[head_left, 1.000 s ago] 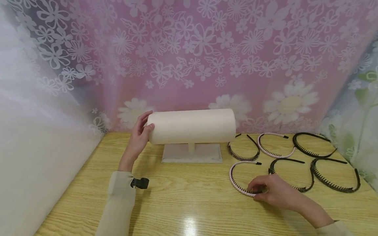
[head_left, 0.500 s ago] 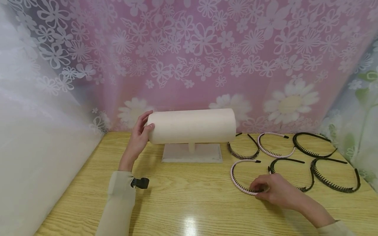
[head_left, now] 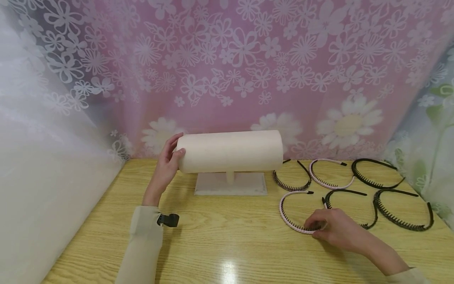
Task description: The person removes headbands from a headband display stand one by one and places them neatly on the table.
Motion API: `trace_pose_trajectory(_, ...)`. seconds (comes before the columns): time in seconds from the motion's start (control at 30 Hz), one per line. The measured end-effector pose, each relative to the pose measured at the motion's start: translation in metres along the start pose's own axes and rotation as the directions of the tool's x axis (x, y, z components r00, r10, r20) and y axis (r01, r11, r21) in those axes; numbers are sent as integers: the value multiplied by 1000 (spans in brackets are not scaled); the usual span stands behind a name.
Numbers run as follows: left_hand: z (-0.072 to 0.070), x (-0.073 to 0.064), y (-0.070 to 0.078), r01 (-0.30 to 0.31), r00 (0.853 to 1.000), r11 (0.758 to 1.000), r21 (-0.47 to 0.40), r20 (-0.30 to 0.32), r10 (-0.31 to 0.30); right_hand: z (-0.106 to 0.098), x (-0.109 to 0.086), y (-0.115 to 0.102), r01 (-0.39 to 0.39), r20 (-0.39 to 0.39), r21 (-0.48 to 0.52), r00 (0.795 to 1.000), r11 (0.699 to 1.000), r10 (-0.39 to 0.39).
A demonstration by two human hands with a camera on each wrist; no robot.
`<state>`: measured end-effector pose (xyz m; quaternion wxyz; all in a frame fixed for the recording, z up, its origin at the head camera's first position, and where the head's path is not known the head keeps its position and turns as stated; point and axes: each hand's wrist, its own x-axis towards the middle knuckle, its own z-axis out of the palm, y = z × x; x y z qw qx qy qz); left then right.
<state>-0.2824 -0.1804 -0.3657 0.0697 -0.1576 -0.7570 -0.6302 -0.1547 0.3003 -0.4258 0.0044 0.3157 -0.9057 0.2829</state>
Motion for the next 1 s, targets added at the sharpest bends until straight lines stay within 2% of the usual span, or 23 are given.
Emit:
trace_pose_trajectory(0.2,-1,0,0,2,1000,1000,5,4,-2,-2,-2,0,20,-19,-7,1000,1000,-20)
trace_pose_trajectory(0.33,0,0,1,1,1000,1000,12,8,-2,-5,-5,-1,2,-62,-41,998,999,-4)
trace_pose_trajectory(0.4,0,0,1,-6,1000,1000,18,9,6,-7,-6,-1,3,-113,-80,994,997,-12)
trace_pose_trajectory(0.5,0,1,2,-14,1000,1000,28,9,14,-8,-6,0,-3,-202,-141,979,990,-26)
trace_pose_trajectory(0.6,0,1,3,-21,1000,999,48,10,21,-8,-6,2,-8,-299,-215,953,976,-59)
trace_pose_trajectory(0.73,-1,-2,5,-39,999,993,112,7,39,-8,-4,4,-18,-387,-273,917,962,-93)
trace_pose_trajectory(0.8,-1,-6,7,-56,998,988,147,1,56,-10,-3,3,-42,-414,-277,907,960,-80)
trace_pose_trajectory(1.0,-3,-19,15,-101,995,974,201,0,103,-22,-1,-2,-175,-417,-243,907,954,60)
